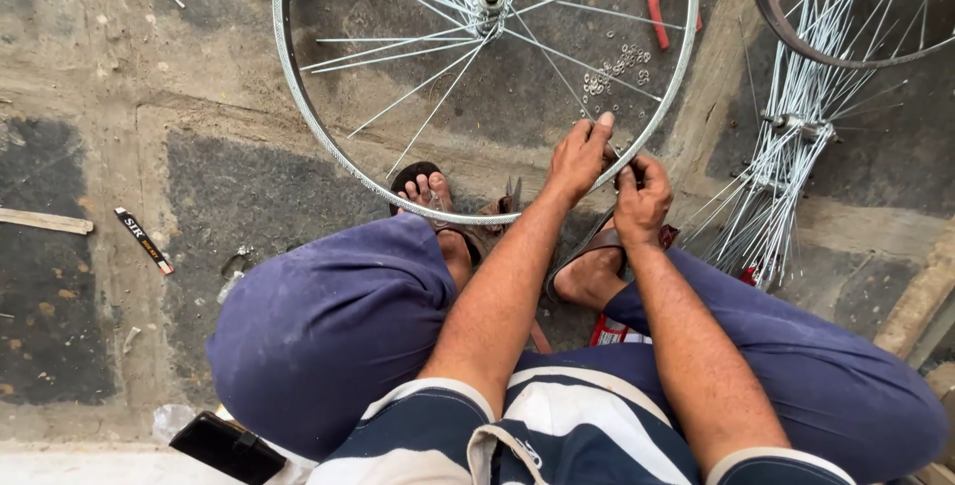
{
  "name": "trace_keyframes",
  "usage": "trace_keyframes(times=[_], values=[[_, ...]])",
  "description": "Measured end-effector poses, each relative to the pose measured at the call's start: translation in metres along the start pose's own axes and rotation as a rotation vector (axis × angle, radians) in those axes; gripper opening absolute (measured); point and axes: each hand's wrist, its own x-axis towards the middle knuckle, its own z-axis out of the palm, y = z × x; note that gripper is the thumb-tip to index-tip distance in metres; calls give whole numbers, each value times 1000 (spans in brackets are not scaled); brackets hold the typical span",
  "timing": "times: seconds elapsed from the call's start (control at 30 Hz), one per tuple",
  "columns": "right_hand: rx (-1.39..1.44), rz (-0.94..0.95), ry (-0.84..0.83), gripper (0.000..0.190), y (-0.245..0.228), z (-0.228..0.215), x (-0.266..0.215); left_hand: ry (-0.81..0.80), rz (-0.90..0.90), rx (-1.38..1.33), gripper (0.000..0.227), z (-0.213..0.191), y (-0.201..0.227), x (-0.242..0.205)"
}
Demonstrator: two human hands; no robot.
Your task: The person sits on the floor and assembles a bicycle wheel by inserting spokes into the hub and rim, then securing them with nipples. The person uses a hacksaw to cut a spoke to length and continues attaching and tightening spokes around the rim.
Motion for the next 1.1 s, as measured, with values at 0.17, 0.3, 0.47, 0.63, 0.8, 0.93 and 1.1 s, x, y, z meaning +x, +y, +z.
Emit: trace_keyframes(times=[0.17, 0.3, 0.47, 0.63, 0.8, 0.93, 1.1], values=[[64, 61, -16, 21, -3, 1, 0, -19, -13, 31, 57, -1, -1, 0], [11, -3, -9, 21, -7, 2, 4, -14, -24, 56, 58, 0, 3, 2], [-25, 24, -16, 17, -9, 1, 1, -29, -27, 36, 57, 0, 0, 2], [46, 4, -23, 18, -17, -1, 2, -36, -30, 48, 49, 2, -14, 11], [-216, -122, -32, 25, -20, -1, 1, -137, 22, -135, 26, 7, -38, 24], [294, 91, -20, 34, 3, 7, 8, -163, 182, 34, 26, 3, -59, 34], [380, 199, -58, 33, 38, 4, 6, -22, 406, 456, 33, 6, -66, 34]])
